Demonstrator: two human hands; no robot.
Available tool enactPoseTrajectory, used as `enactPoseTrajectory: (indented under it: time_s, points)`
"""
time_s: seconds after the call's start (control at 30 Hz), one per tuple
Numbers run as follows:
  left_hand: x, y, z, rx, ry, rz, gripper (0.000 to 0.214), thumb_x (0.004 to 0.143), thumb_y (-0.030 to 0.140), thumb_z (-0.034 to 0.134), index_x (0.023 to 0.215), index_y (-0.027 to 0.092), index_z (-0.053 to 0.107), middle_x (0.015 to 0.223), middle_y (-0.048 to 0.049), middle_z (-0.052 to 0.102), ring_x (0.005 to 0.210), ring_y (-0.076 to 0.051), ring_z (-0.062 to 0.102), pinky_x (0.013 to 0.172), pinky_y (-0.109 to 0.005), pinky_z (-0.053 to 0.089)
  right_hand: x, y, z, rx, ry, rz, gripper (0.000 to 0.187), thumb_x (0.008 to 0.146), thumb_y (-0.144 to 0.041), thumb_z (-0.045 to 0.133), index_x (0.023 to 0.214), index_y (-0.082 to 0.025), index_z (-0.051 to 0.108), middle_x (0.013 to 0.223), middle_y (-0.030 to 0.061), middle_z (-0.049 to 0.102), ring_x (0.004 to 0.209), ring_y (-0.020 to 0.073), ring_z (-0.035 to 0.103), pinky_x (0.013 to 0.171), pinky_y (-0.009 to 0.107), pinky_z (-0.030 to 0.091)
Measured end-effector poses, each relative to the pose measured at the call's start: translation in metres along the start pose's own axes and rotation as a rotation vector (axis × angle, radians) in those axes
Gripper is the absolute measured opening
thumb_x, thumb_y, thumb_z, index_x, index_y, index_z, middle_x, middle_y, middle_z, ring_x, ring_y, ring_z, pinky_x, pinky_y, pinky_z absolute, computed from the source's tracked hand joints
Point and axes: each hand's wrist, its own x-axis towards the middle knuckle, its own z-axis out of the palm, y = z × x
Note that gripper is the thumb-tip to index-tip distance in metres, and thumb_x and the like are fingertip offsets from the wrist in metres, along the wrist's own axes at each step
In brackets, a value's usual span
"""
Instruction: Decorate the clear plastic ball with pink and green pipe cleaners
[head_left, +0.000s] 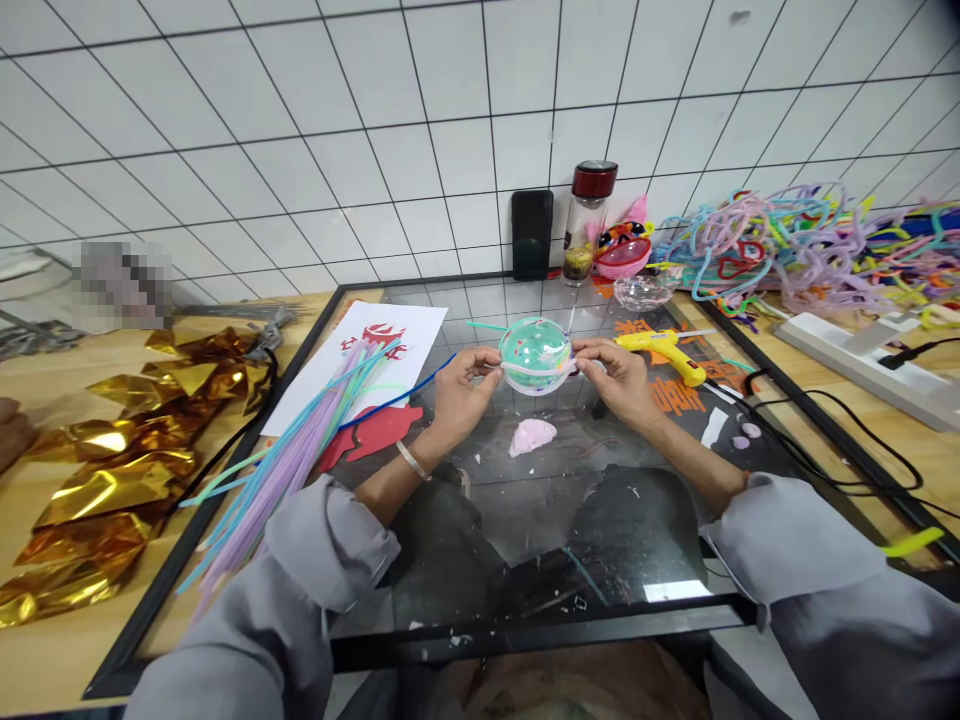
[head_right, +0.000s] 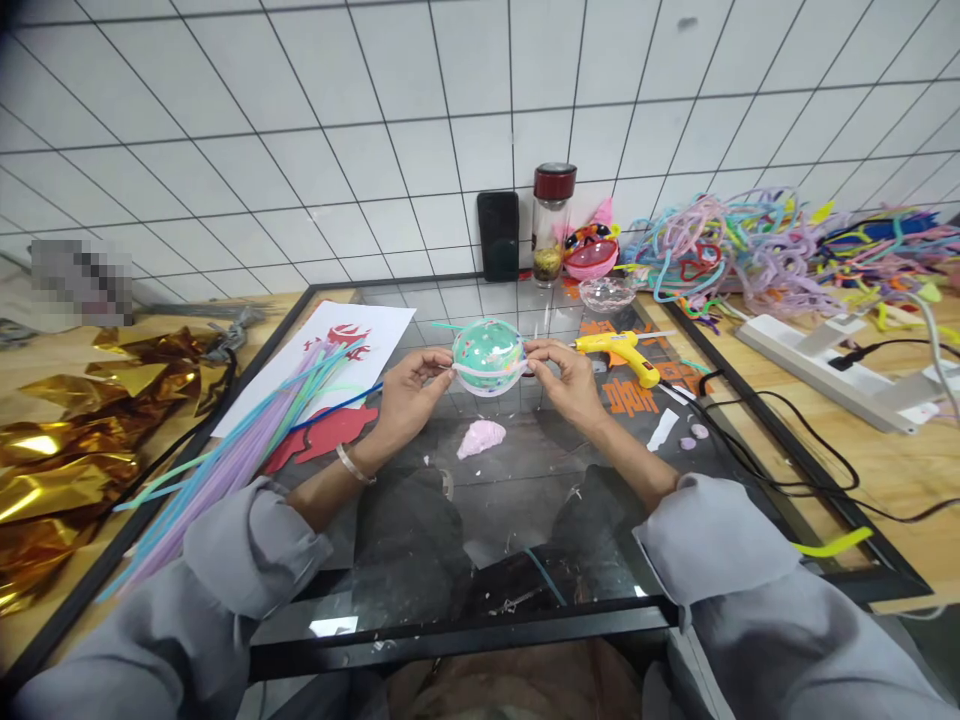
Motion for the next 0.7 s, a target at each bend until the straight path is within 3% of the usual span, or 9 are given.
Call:
enactPoseTrajectory:
  time_s: [0.27, 0.7]
  points:
    - [0.000, -0.003, -0.003, 0.032, -0.003, 0.026, 0.015, 0.076, 0.023, 0.068, 0.089, 0.018, 0.063, 0.100, -0.0058, 0.068, 0.089, -0.016, 0.066, 0.084, -0.031, 0.055, -0.002, -0.006, 0.002, -0.010, -0.004, -0.043, 0.021, 0.086, -0.039, 0.063, 0.076, -0.023, 0.069, 0.099, 0.0079, 0.075, 0.096, 0.0244, 0.070, 0.091, 0.044, 0.052]
    - [0.000, -0.009, -0.006, -0.046, 0.018, -0.058, 0.030, 0.074, 0.032, 0.075, 0.094, 0.016, 0.061, 0.094, -0.0058, 0.070, 0.082, -0.015, 0.068, 0.081, -0.029, 0.055, -0.014, -0.026, 0.005, -0.124, -0.025, -0.160, 0.013, 0.088, -0.027, 0.061, 0.080, -0.022, 0.069, 0.100, 0.0086, 0.073, 0.097, 0.0229, 0.069, 0.087, 0.041, 0.054]
